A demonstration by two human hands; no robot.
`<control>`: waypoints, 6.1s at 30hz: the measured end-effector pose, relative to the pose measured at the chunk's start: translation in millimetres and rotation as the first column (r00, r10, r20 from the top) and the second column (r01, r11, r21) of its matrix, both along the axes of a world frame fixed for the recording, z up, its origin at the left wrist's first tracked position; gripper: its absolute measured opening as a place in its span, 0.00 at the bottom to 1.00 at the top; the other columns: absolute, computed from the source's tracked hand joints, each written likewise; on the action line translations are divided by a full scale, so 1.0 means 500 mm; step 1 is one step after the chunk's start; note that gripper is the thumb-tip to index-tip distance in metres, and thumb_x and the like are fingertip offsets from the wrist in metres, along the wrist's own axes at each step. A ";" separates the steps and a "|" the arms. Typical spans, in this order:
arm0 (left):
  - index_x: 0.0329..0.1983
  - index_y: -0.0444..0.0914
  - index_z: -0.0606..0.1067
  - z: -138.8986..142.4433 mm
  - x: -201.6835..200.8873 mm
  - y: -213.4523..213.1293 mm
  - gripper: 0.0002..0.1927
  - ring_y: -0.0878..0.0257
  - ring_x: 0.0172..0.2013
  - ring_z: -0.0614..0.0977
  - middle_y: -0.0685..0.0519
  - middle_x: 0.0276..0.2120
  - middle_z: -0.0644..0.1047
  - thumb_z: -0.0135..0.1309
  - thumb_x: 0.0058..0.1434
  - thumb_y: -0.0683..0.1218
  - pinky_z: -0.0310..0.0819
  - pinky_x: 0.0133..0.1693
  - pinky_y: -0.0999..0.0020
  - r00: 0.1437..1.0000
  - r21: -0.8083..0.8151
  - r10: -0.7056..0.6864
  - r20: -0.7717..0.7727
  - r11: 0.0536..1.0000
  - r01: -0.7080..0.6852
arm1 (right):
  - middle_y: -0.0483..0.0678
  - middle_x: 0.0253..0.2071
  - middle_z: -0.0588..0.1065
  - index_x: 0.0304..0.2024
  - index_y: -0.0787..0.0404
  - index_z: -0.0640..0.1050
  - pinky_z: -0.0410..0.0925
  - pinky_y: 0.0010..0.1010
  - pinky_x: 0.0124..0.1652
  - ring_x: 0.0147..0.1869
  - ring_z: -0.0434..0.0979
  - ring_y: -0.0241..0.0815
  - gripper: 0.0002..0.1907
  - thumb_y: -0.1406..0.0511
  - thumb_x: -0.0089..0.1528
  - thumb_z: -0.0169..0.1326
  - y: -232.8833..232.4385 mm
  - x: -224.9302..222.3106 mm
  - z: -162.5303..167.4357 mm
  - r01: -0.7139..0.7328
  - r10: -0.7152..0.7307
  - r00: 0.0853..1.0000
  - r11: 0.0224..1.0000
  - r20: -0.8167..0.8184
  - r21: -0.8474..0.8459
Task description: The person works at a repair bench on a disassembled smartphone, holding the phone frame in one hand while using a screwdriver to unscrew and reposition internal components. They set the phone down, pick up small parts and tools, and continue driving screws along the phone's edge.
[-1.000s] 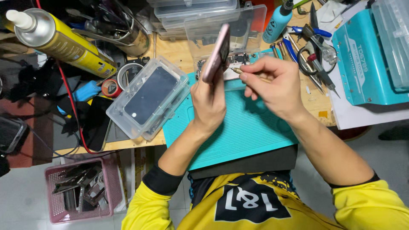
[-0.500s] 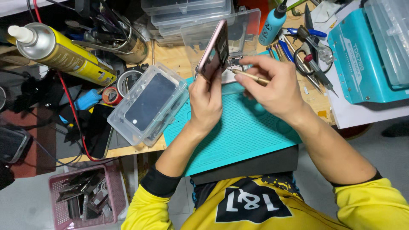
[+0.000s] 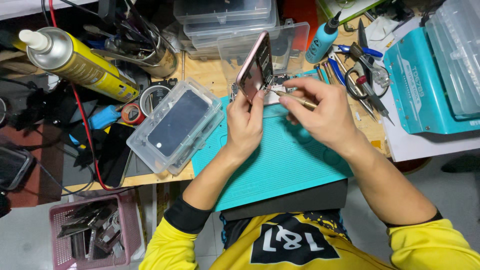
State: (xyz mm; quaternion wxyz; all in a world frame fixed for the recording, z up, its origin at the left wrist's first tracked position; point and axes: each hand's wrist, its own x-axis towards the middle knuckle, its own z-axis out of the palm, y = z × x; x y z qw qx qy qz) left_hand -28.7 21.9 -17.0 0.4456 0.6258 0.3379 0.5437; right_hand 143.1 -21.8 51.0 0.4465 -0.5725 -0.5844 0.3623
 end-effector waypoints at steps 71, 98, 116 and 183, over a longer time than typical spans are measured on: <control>0.61 0.28 0.70 -0.027 -0.007 0.016 0.14 0.61 0.56 0.80 0.46 0.57 0.77 0.44 0.76 0.39 0.78 0.60 0.64 0.857 -0.245 -0.196 0.476 0.907 0.343 | 0.45 0.34 0.80 0.45 0.67 0.81 0.71 0.22 0.31 0.32 0.79 0.31 0.07 0.72 0.65 0.58 -0.047 0.028 0.016 0.022 -0.026 0.995 0.999 0.094 0.043; 0.51 0.32 0.74 0.007 -0.116 -0.043 0.09 0.68 0.36 0.78 0.51 0.40 0.79 0.54 0.72 0.42 0.72 0.33 0.74 0.873 -0.436 -0.029 0.488 0.858 0.272 | 0.52 0.33 0.79 0.45 0.70 0.73 0.71 0.35 0.38 0.37 0.81 0.47 0.08 0.68 0.74 0.50 0.017 0.039 -0.056 -0.038 -0.006 0.919 0.994 0.395 0.103; 0.60 0.23 0.70 0.061 0.103 -0.018 0.15 0.51 0.53 0.82 0.39 0.52 0.79 0.47 0.72 0.35 0.81 0.57 0.60 0.688 -0.341 -0.246 0.683 0.725 0.598 | 0.57 0.48 0.80 0.58 0.71 0.67 0.77 0.27 0.49 0.51 0.85 0.44 0.19 0.81 0.70 0.60 -0.109 0.084 0.015 0.154 -0.219 0.974 0.826 0.056 0.543; 0.48 0.17 0.74 0.008 0.067 -0.040 0.16 0.50 0.59 0.81 0.36 0.52 0.78 0.40 0.78 0.38 0.79 0.63 0.58 0.727 -0.272 -0.143 0.672 0.865 0.422 | 0.44 0.30 0.77 0.42 0.67 0.80 0.66 0.19 0.31 0.29 0.73 0.29 0.13 0.66 0.73 0.46 -0.007 0.031 0.012 0.180 -0.131 0.927 0.977 -0.351 0.111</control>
